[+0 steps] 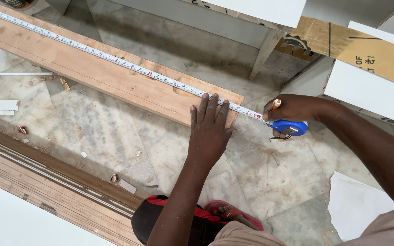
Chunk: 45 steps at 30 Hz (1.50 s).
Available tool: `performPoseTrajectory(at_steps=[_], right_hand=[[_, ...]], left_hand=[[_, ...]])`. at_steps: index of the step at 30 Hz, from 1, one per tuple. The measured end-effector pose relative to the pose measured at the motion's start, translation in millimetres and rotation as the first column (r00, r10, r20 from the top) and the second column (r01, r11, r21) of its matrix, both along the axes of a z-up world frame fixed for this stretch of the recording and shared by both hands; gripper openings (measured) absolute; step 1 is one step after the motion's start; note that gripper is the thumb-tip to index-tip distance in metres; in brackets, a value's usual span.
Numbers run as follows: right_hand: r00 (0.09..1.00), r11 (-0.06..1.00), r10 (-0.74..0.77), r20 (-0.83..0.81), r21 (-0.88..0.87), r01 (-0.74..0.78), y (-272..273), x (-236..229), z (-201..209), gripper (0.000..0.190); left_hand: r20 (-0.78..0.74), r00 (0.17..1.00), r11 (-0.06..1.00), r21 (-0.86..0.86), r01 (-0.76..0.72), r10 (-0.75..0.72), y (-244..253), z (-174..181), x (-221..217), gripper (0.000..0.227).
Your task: The person measures and marks a white board and a wooden plank using a tape measure and a pencil. They are sitting on the floor in a workshop environment, preparing the materials for cutting.
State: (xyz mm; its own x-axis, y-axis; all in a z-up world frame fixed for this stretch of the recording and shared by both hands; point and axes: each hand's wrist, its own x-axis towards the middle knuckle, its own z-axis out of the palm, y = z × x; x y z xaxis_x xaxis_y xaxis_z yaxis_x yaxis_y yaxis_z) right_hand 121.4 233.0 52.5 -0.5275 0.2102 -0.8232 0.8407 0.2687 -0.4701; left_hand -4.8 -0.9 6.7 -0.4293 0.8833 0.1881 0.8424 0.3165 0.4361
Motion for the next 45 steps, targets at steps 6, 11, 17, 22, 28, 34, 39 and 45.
performPoseTrajectory(at_steps=[6,11,17,22,28,34,39,45], right_hand=[[0.995,0.998,0.033,-0.091,-0.051,-0.038,10.8,6.6,-22.9,0.034],[0.993,0.998,0.007,-0.121,-0.059,-0.015,10.3,3.8,-26.5,0.033],[0.989,0.973,-0.148,-0.005,-0.183,0.144,6.5,2.4,-24.2,0.034],[0.982,0.972,-0.186,0.017,-0.139,0.187,10.1,0.0,-24.0,0.028],[0.991,0.981,-0.131,-0.015,-0.144,0.127,15.3,4.4,-29.6,0.031],[0.994,0.998,0.037,-0.105,0.048,-0.032,26.9,4.2,-30.8,0.033],[0.993,0.999,0.035,-0.109,0.028,-0.032,30.3,3.9,-24.7,0.035],[0.998,0.999,0.018,-0.065,0.035,-0.016,15.5,-1.6,-7.1,0.029]], left_hand=[[0.038,0.999,0.999,0.036,-0.033,0.031,0.1,-13.4,-1.6,0.091],[0.021,0.999,0.998,0.048,-0.047,0.046,-1.7,-19.8,-3.9,0.087],[0.040,0.996,0.996,0.039,-0.076,0.074,-5.4,-19.1,-1.2,0.084],[0.061,0.995,0.996,0.041,-0.079,0.076,-5.0,-15.5,-3.4,0.083],[0.064,0.996,0.998,0.015,-0.069,0.068,-2.5,-16.7,-3.4,0.085],[0.060,0.998,1.000,0.025,-0.017,0.016,0.0,-16.3,-7.4,0.091],[0.066,0.998,1.000,-0.003,-0.020,0.020,5.4,-7.2,-10.0,0.093],[0.064,0.998,0.994,-0.108,0.005,0.002,12.0,13.5,-6.4,0.092]])
